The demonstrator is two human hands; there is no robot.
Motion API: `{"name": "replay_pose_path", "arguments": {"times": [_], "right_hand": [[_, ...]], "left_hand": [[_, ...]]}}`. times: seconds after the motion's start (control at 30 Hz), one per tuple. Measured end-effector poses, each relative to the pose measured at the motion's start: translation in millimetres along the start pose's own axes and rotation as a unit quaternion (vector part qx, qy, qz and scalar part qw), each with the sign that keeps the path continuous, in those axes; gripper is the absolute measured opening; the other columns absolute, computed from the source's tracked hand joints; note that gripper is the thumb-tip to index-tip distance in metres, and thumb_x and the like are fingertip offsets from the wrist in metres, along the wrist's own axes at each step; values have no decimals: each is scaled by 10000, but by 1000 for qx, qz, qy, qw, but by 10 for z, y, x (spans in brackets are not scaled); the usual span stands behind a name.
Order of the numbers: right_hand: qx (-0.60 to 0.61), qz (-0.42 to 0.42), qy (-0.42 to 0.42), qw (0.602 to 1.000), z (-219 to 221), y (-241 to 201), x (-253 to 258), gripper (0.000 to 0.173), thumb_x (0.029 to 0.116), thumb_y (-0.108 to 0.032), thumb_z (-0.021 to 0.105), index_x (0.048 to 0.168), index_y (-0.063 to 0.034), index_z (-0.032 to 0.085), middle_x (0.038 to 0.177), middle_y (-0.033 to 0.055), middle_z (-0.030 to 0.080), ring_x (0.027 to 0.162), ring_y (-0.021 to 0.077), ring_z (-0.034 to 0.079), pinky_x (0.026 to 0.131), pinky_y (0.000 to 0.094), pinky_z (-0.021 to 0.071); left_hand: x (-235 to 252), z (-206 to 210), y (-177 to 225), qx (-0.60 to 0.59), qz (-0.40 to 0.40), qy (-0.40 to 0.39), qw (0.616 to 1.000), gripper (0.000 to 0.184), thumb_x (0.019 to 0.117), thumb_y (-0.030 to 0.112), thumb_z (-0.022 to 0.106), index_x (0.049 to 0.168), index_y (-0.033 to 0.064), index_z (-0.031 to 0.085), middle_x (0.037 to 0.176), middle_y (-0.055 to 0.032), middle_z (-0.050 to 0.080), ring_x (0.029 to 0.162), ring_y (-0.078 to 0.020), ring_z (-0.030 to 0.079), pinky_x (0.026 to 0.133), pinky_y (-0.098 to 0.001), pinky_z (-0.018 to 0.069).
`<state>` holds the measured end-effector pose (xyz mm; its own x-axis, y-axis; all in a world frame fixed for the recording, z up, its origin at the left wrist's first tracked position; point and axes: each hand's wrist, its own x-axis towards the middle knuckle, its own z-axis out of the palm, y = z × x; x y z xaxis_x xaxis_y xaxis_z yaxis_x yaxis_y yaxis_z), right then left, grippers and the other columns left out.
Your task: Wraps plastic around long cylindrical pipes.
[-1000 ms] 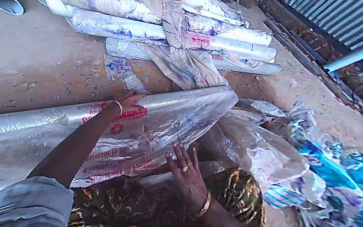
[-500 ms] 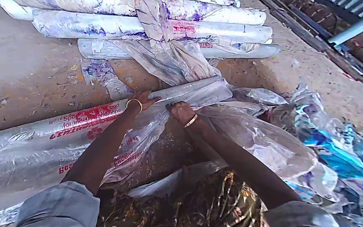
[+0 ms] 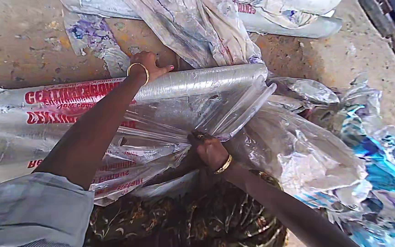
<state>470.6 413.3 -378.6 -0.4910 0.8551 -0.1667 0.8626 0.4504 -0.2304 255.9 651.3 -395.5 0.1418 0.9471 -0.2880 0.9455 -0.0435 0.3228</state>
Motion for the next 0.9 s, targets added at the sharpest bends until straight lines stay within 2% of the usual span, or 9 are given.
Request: {"name": "replay_pose_path", "arguments": {"times": [0.1, 0.3, 0.37, 0.47, 0.57, 0.67, 0.73, 0.83, 0.9], "right_hand": [[-29, -30, 136, 990, -332, 82, -70, 242, 881, 57, 632, 1074, 8, 770, 993, 221, 766, 891, 400, 765, 729, 507, 616], [-114, -61, 153, 980, -1060, 107, -458, 317, 830, 114, 495, 1007, 33, 746, 716, 260, 667, 545, 469, 657, 429, 564, 460], [-117, -44, 22, 992, -1173, 7, -598, 243, 858, 109, 590, 1022, 39, 755, 762, 294, 687, 646, 525, 685, 525, 641, 506], [-114, 44, -362, 924, -1547, -236, -367, 427, 1036, -318, 621, 1370, -54, 644, 1186, 276, 703, 1141, 497, 643, 1023, 659, 419], [-56, -20, -262, 963, -1538, -690, 42, 465, 1035, -359, 613, 1334, -5, 656, 1203, 284, 697, 1146, 501, 647, 981, 681, 448], [51, -97, -55, 992, -952, -1469, 920, 320, 1047, -187, 575, 1221, 58, 686, 1139, 295, 704, 1106, 489, 664, 966, 653, 472], [61, -76, -17, 995, -461, -2013, 1637, 365, 1059, -173, 554, 1355, 32, 617, 1220, 311, 670, 1182, 486, 630, 1031, 624, 450], [29, -46, 5, 998, 164, -2494, 2460, 449, 1087, -278, 513, 1459, -28, 544, 1325, 297, 628, 1298, 471, 558, 1125, 639, 346], [-25, 16, -6, 1000, 404, -2657, 2706, 513, 1100, -436, 413, 1407, -66, 592, 1252, 260, 674, 1238, 444, 604, 1043, 622, 415]], "left_hand": [[-215, 9, -18, -12, 74, 16, 997, 664, 1017, 578, 537, 1175, -53, 668, 1165, -298, 676, 1177, -477, 622, 999, -676, 418], [-988, -281, -478, -135, 172, -26, 975, 527, 1039, 412, 589, 1388, 18, 613, 1389, -235, 612, 1345, -388, 546, 1133, -602, 357], [-1613, -604, -806, -158, 192, -51, 967, 527, 1004, 348, 664, 1431, 47, 591, 1431, -208, 595, 1374, -358, 529, 1159, -566, 357], [-2608, -881, -1654, -73, 129, -30, 988, 846, 828, 362, 848, 1550, 132, 471, 1600, -142, 440, 1526, -369, 318, 1195, -678, 185], [-3242, -672, -2554, 12, -27, -56, 998, 1090, 768, 412, 905, 1640, 195, 286, 1723, -134, 159, 1593, -380, 93, 1191, -738, 38], [-3392, -90, -3068, 31, 35, 86, 995, 678, 859, 239, 833, 1472, 103, 576, 1653, -167, 347, 1566, -383, 231, 1207, -709, 74], [-3268, 213, -3127, -5, 89, 190, 978, 263, 943, 58, 695, 1190, -22, 740, 1443, -204, 602, 1443, -398, 466, 1211, -645, 227], [-3141, 349, -2991, -153, -45, 251, 955, 291, 1063, 104, 522, 1115, -125, 694, 1075, -304, 708, 1094, -474, 678, 1000, -620, 483], [-3093, 382, -2913, -226, -118, 315, 914, 309, 1056, 135, 531, 1044, -132, 685, 936, -324, 690, 937, -507, 689, 856, -671, 503]]}}
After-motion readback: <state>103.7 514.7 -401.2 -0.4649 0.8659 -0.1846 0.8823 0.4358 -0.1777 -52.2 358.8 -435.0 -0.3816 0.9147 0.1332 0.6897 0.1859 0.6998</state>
